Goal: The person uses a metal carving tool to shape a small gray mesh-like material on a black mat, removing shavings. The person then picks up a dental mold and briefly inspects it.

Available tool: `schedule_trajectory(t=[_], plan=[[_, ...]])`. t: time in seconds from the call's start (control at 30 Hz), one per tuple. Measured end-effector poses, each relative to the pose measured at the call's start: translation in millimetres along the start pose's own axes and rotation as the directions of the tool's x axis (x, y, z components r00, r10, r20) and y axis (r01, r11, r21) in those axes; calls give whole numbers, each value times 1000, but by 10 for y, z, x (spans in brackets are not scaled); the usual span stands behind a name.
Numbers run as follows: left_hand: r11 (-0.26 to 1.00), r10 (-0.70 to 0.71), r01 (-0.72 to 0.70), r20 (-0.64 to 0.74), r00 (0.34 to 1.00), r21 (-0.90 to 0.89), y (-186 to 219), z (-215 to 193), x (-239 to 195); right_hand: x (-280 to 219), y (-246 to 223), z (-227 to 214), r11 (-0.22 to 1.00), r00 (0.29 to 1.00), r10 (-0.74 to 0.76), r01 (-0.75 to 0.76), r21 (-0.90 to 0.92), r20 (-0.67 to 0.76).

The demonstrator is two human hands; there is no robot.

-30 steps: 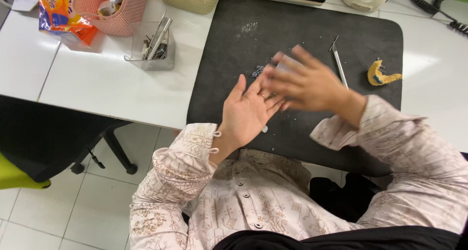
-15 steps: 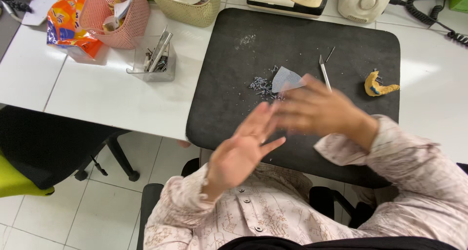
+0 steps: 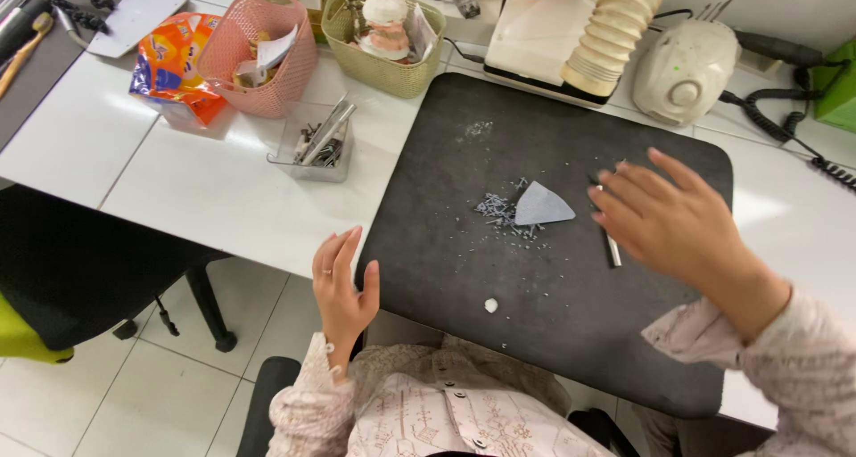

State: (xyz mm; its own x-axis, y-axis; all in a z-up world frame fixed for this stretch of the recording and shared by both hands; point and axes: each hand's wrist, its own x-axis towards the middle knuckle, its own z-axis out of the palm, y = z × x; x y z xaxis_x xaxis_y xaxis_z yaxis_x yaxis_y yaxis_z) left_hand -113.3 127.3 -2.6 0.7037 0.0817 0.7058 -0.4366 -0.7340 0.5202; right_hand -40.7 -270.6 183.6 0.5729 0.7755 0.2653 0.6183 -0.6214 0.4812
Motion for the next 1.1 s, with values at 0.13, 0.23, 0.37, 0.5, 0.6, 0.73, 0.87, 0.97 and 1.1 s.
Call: schedule_trajectory(t=[0.13,0.23,0.37,0.5,0.6,0.73,0.87,0.97,1.1], plan=[[998,32,-29,-50,998,51,-126,114,106,936,148,147,982,990,-57,79,170,-131],[998,4,-1,-55,999,58,-123,114,178,1777,131,531,924,996,56,-24,383,-73],[996,-45,50,-67,997,78,-93,80,195,2876,118,1266,842,987,159,-127,524,-17],[993,-86,91,-71,994,73,-80,56,225,3458,87,1941,782,969,237,-235,578,72],[992,-106,111,-85,991,55,-72,52,206,3602,99,2336,745,967,216,-252,617,135],[995,-95,98,-84,992,31,-62,34,203,3688,138,2650,694,969,181,-245,677,166],[997,-66,70,-92,994,40,-55,28,241,3851,114,2693,734,975,197,-214,645,100],[997,-69,72,-88,994,28,-57,36,234,3868,-31,2668,667,935,318,-340,662,160],[997,-70,72,-70,995,26,-54,41,211,3738,-59,2598,680,931,359,-310,664,67]])
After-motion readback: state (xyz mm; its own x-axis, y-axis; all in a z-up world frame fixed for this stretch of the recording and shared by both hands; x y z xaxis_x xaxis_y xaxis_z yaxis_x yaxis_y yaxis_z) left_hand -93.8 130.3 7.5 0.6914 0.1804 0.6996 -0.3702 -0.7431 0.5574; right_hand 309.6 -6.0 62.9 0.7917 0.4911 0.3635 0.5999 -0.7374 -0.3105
